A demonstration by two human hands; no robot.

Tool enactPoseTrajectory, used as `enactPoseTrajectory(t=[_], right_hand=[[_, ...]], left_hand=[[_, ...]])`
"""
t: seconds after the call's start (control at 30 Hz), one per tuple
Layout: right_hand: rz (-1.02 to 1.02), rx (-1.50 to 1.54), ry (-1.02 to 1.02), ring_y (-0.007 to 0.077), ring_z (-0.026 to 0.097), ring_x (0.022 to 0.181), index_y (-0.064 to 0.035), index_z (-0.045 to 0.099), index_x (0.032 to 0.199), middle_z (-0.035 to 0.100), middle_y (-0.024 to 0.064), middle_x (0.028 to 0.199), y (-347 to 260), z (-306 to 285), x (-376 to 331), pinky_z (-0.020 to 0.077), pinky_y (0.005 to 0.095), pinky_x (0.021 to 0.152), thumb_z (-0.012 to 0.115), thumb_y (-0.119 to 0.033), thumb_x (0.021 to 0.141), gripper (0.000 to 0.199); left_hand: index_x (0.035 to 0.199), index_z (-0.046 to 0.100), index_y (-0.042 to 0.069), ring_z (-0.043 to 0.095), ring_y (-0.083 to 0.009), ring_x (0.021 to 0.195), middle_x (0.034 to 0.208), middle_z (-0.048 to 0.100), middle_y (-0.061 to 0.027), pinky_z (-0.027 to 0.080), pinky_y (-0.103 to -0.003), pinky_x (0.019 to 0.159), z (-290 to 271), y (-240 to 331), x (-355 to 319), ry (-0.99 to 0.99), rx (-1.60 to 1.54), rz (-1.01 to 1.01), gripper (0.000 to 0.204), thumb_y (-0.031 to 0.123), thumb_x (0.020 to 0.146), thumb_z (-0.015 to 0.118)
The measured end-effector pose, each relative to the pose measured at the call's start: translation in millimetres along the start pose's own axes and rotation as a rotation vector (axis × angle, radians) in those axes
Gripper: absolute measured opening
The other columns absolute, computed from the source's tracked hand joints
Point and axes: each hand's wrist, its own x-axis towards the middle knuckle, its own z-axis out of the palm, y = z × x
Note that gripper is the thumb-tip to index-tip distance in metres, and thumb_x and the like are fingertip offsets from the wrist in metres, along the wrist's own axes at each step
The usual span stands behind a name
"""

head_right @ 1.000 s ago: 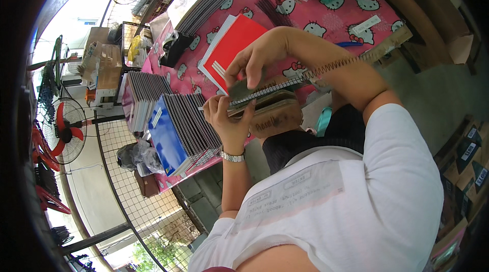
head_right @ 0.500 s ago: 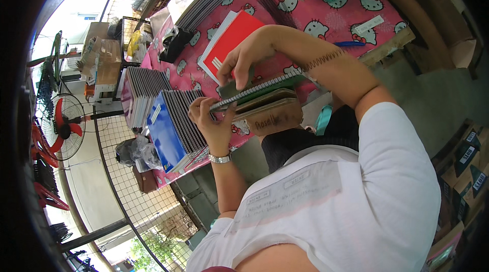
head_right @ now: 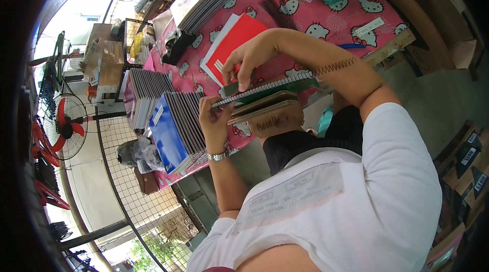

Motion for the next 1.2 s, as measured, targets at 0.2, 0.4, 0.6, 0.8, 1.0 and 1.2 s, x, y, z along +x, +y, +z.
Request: enactPoseTrajectory(t=[0.2, 0.4, 0.6, 0.8, 1.0, 1.2], right_hand=[[0.002, -0.023, 0.006, 0.0207, 0.054, 0.106, -0.0017, 0.062, 0.122, 0.059, 0.0088, 0.109, -7.4, 2.1, 4.5, 0.0402, 0.0332, 0.093, 0.077, -0.036, 0.07, 0.064], [-0.02, 0.019, -0.015, 0.0217, 0.055, 0.109, -0.0058, 0.064, 0.121, 0.058, 0.0126, 0.116, -13.4, 1.8, 8.3, 0.0413, 0.0328, 0.094, 0.076, -0.035, 0.072, 0.058], [0.218, -0.287, 0.202, 0.0261, 0.057, 0.11, -0.0087, 0.065, 0.121, 0.057, 0.0141, 0.121, 22.0, -19.3, -10.0, 0.0444, 0.0359, 0.095, 0.075, -0.041, 0.075, 0.057], [0.924, -0.901, 1.063, 0.035, 0.042, 0.129, -0.013, 0.053, 0.135, 0.049, 0.0102, 0.138, 107.2, 7.9, -156.2, 0.0369, 0.0493, 0.104, 0.073, -0.042, 0.078, 0.067], [0.698, -1.221, 1.259, 0.0387, 0.03, 0.139, -0.0163, 0.035, 0.149, 0.037, 0.0137, 0.149, 142.2, 127.7, -168.9, 0.0258, 0.0558, 0.111, 0.064, -0.046, 0.086, 0.076], [0.65, -0.861, 1.565, 0.0321, 0.049, 0.114, -0.0111, 0.05, 0.139, 0.054, 0.013, 0.12, 143.4, 165.5, -171.7, 0.0372, 0.0474, 0.1, 0.065, -0.029, 0.089, 0.054]], left_hand=[[0.093, 0.059, 0.0, 0.056, -0.0172, 0.085, 0.092, 0.055, -0.0057, 0.047, -0.028, 0.071, -3.7, -11.4, 0.4, -0.04, -0.173, -0.047, 0.029, -0.004, 0.07, 0.076], [0.099, 0.058, 0.001, 0.057, -0.0093, 0.08, 0.092, 0.059, -0.0015, 0.046, -0.023, 0.067, -8.8, -25.9, -1.7, -0.073, -0.291, -0.125, 0.029, -0.007, 0.076, 0.073], [0.107, 0.058, 0.002, 0.058, -0.0057, 0.073, 0.091, 0.063, 0.0006, 0.045, -0.02, 0.067, -13.5, -23.7, -1.4, -0.059, -0.325, -0.191, 0.028, -0.006, 0.083, 0.071], [0.107, 0.059, 0.0, 0.059, -0.0082, 0.081, 0.093, 0.064, -0.0026, 0.049, -0.022, 0.07, -11.1, -21.2, 10.0, 0.03, -0.54, -0.181, 0.022, -0.003, 0.087, 0.067], [0.109, 0.06, -0.002, 0.063, -0.0112, 0.08, 0.096, 0.065, -0.005, 0.053, -0.025, 0.069, -20.0, -43.9, 8.8, -0.014, -0.611, -0.19, 0.019, 0.001, 0.09, 0.065], [0.112, 0.064, -0.005, 0.063, -0.0092, 0.07, 0.087, 0.069, -0.0058, 0.052, -0.022, 0.061, -9.7, -26.5, 15.9, 0.006, -0.615, -0.267, 0.025, 0.005, 0.09, 0.068]])
